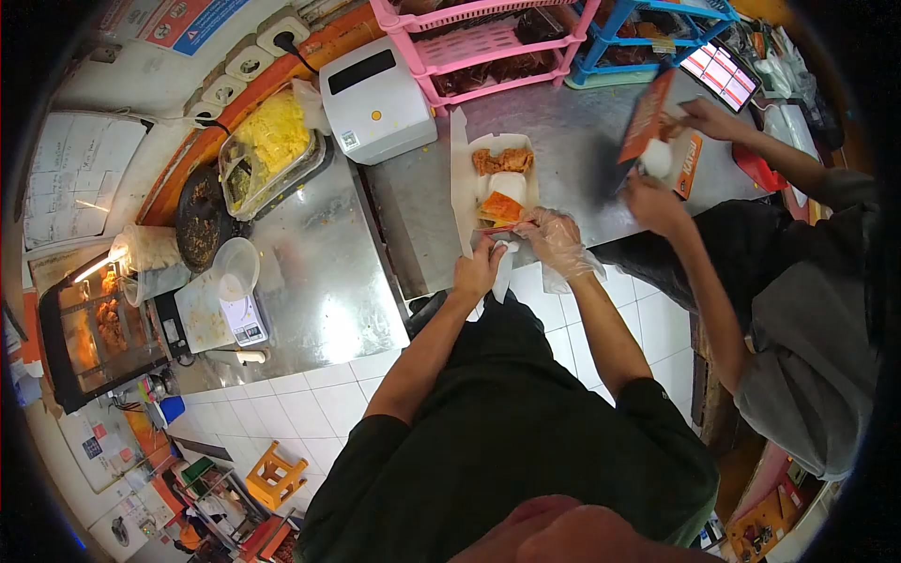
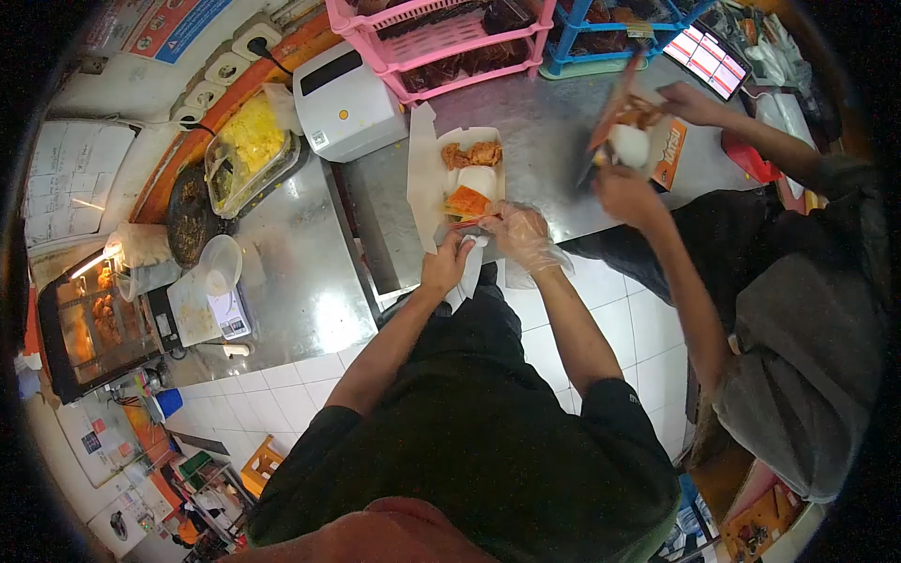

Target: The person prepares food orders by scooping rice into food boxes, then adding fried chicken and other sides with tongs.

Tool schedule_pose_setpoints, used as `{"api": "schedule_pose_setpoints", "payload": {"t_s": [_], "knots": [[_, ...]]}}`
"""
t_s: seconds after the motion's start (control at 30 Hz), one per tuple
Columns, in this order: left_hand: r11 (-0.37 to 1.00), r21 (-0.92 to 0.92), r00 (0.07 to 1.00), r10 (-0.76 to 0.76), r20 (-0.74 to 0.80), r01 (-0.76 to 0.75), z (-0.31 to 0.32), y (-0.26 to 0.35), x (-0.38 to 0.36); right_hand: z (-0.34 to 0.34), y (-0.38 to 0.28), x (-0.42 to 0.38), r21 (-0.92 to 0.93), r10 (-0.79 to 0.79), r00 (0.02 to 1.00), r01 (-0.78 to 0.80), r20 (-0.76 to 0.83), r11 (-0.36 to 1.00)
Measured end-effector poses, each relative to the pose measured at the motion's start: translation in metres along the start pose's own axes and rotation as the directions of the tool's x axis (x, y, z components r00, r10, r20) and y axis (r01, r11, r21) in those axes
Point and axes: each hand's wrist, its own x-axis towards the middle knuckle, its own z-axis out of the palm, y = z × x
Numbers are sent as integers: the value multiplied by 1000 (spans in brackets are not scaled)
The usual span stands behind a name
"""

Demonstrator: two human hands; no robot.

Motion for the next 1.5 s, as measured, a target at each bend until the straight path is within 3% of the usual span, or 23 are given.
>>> {"api": "schedule_pose_setpoints", "payload": {"t_s": [0.23,0.3,0.33,0.4,0.43,0.53,0.57,0.63,0.67,0.73,0.9,0.97,1.0,1.03,1.07,1.13,1.2,1.3,1.37,1.43,1.5], "knots": [[998,3,998,-61,31,61,-6,9,0,-3,-1,1,19,48,999,-48,26,999],[990,3,989,138,-51,-138,3,8,4,-2,2,1,29,23,1000,-23,-8,999],[990,3,989,139,-53,-139,8,10,7,-3,2,2,37,-5,999,6,-45,999],[964,161,977,205,57,-212,22,18,9,-3,3,2,49,1,999,0,-37,999],[964,159,977,206,55,-212,30,23,8,-4,4,2,61,6,1000,-4,-30,998],[972,148,929,123,349,-184,34,41,2,-5,7,2,-34,-7,1000,6,-22,999],[972,146,928,121,351,-182,37,40,-3,-5,8,1,-34,-4,1000,3,-20,999],[987,12,945,148,292,-158,41,38,-9,-5,10,1,42,47,999,-47,17,998],[991,-44,928,132,348,-125,43,34,-6,-5,12,3,43,47,999,-47,13,998],[989,-85,936,144,322,-123,57,19,-2,-3,16,2,23,-13,998,15,-56,1000],[977,-203,952,121,281,-64,58,20,6,-11,19,0,-48,18,998,-21,-59,999],[929,-366,931,173,322,-46,61,33,11,-10,26,-3,-43,12,998,-15,-55,999],[930,-320,869,304,390,-182,68,40,21,-8,34,-6,-30,44,996,-47,-76,998],[854,-447,873,410,266,-265,94,52,37,-14,38,1,-35,56,993,-60,-101,998],[852,-285,867,485,118,-438,100,68,41,-19,38,4,-50,54,992,-59,-110,997],[871,-363,924,377,58,-333,138,84,54,-31,39,4,-118,34,990,-51,-140,992],[804,-579,958,256,129,-137,134,109,70,-44,47,20,-187,32,988,-61,-153,980],[783,-622,939,221,265,-9,157,123,75,-59,69,22,-165,121,978,-149,-167,975],[821,-530,974,220,-48,-212,162,134,72,-75,68,25,-300,186,968,-230,-169,926],[844,-468,959,282,-28,-262,145,144,74,-83,81,27,-331,207,965,-251,-162,909],[807,-274,847,452,-280,-522,127,154,79,-92,83,31,-448,203,975,-219,-86,867]]}}
